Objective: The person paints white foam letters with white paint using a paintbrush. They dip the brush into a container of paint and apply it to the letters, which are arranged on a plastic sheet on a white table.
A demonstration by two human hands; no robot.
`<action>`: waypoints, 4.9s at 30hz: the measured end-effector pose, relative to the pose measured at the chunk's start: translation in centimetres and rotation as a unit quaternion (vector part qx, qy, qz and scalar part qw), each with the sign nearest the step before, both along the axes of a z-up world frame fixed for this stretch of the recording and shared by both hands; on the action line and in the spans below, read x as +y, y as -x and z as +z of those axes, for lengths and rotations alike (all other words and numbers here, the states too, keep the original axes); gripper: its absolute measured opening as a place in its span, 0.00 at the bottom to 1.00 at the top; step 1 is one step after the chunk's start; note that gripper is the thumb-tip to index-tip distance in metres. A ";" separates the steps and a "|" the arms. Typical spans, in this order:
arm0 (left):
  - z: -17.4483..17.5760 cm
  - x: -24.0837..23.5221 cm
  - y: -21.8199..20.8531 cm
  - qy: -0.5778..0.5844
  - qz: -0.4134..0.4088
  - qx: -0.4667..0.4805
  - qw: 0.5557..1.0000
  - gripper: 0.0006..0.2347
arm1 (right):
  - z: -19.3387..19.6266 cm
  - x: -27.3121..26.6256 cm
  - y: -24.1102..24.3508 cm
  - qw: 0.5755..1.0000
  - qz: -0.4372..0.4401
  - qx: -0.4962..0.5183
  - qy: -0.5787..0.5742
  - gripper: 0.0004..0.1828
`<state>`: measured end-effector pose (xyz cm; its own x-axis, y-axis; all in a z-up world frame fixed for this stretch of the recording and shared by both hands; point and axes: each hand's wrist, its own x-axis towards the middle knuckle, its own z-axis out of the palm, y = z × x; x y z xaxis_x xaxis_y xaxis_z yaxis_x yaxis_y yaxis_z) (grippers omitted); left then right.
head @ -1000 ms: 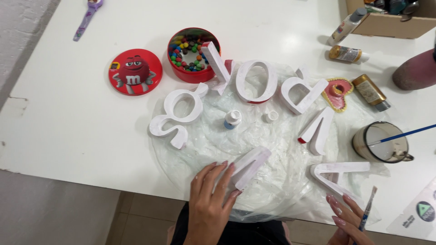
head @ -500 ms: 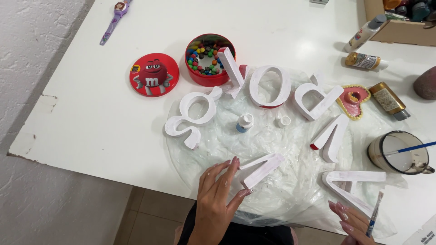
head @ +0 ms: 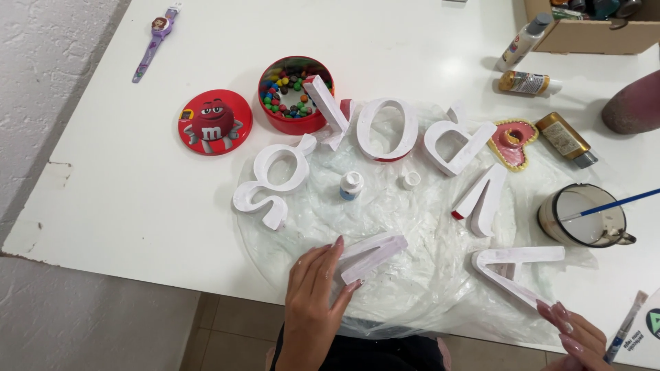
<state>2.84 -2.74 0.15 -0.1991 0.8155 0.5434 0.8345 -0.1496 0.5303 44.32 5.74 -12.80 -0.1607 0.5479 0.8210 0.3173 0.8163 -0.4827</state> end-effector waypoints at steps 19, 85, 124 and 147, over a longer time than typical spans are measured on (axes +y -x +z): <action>0.4 0.3 1.0 -0.136 0.124 0.158 0.970 0.26 | 18.5 0.4 4.5 0.980 -0.186 -0.065 -0.016 0.11; 1.5 3.8 -11.1 -0.176 -0.129 0.157 0.963 0.24 | 17.8 -5.1 9.5 0.975 -0.183 -0.125 -0.004 0.24; -0.4 2.2 -6.6 -0.198 -0.130 0.012 0.971 0.21 | 14.6 -0.7 6.9 0.985 -0.156 -0.074 0.025 0.21; -3.5 -3.6 1.6 0.000 0.129 -0.020 0.991 0.40 | 1.4 1.5 -4.4 0.965 -0.140 -0.185 0.121 0.16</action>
